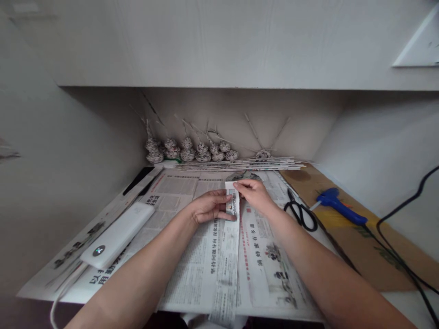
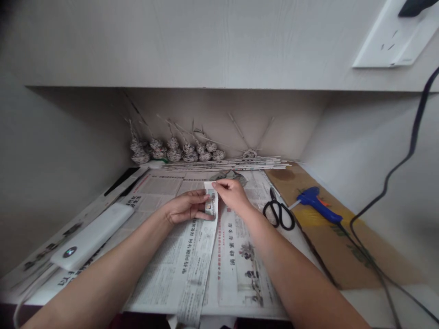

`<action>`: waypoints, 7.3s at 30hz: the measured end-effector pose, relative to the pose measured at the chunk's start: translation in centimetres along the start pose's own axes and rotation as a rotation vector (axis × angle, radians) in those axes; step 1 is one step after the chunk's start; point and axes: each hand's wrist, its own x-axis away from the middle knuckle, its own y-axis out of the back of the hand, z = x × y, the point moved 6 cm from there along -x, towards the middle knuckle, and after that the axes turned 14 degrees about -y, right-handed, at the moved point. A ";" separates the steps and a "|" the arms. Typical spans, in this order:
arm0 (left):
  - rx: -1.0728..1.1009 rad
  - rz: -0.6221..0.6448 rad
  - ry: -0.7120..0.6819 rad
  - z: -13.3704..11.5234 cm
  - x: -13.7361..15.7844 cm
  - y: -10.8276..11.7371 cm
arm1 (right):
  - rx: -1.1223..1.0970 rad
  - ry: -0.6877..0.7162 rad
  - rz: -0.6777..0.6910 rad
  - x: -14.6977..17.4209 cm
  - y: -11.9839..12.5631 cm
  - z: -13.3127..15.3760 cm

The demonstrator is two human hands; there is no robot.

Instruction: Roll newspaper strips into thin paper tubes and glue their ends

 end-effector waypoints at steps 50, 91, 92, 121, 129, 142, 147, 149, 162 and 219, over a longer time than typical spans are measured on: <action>-0.330 -0.077 -0.139 0.4 -0.1 -0.2 | -0.004 -0.153 0.346 1.3 -1.0 0.5; -0.450 -0.107 -0.204 0.5 -0.2 -0.6 | -0.065 -0.230 0.114 0.4 -0.7 -1.0; -0.450 -0.101 -0.208 0.5 -0.2 -0.6 | -0.069 -0.227 0.114 0.4 -0.7 -1.0; -0.397 -0.086 -0.193 0.7 -0.5 -0.1 | -0.119 -0.239 0.276 1.3 -1.2 -0.1; -0.386 -0.118 -0.190 0.5 -0.4 -0.4 | -0.133 -0.282 0.160 0.6 -1.1 -1.2; -0.436 -0.033 -0.206 0.6 -0.2 -1.0 | -0.265 -0.275 0.171 1.4 -1.9 -0.4; -0.441 -0.044 -0.210 0.5 -0.1 -1.1 | -0.226 -0.286 0.185 1.5 -2.0 -0.4; -0.439 -0.091 -0.205 0.5 -0.1 -0.8 | -0.212 -0.273 0.201 1.6 -2.0 -0.3; -0.430 -0.175 -0.286 0.1 -0.2 0.0 | -0.097 -0.233 0.294 1.2 -1.3 -0.4; -0.523 -0.215 -0.297 -0.2 0.0 -0.3 | -0.076 -0.218 0.131 0.9 -0.9 -0.3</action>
